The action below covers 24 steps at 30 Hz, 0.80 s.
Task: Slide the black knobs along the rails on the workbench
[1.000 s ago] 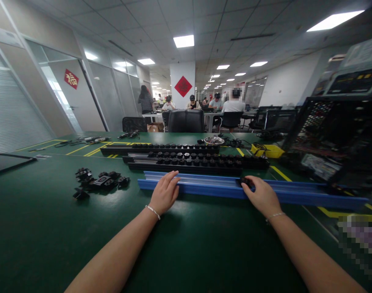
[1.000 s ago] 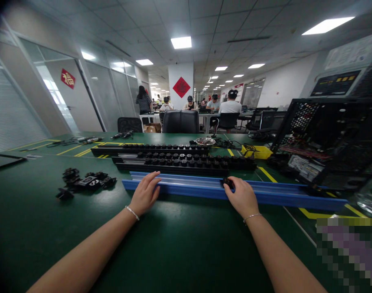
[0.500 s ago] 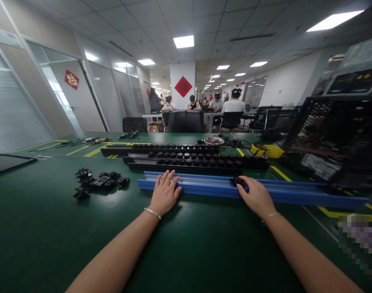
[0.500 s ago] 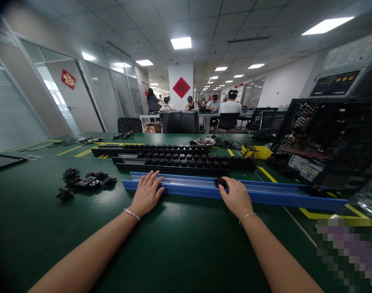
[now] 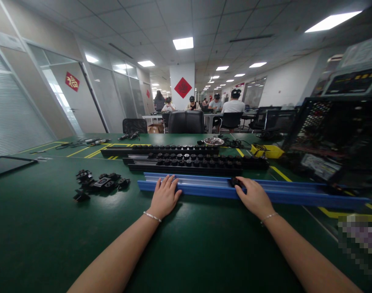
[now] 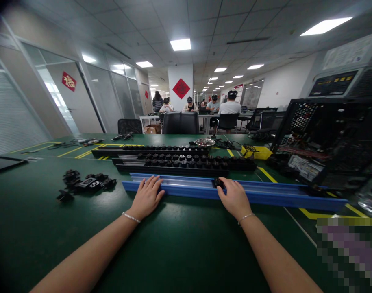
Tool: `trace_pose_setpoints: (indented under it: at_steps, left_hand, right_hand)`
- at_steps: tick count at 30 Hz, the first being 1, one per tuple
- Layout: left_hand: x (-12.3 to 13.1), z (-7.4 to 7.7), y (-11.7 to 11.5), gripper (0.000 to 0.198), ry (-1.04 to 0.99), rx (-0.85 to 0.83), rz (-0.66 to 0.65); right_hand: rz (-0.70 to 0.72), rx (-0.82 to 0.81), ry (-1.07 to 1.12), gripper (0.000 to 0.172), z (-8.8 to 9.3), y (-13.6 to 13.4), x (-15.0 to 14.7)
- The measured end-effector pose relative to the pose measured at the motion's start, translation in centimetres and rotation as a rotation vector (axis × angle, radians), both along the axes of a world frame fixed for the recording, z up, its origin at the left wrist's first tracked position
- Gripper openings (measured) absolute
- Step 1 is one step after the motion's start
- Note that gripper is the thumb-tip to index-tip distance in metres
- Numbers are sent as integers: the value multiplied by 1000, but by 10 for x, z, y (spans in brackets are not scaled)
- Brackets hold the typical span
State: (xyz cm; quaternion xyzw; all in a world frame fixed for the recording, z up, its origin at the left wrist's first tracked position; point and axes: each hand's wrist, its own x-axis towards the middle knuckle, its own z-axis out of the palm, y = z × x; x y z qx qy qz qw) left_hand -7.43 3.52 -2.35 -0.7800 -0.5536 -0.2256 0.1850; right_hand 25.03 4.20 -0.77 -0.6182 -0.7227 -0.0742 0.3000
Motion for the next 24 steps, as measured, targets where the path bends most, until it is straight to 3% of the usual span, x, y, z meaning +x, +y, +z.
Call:
trace_pose_setpoints:
  at_steps: [9, 24]
  left_hand:
    - [0, 8, 1, 36, -46, 56, -13]
    - [4, 9, 0, 36, -37, 87, -29]
  right_hand:
    - [30, -8, -17, 42, 0, -2, -7]
    - [59, -27, -67, 45, 0, -3, -9]
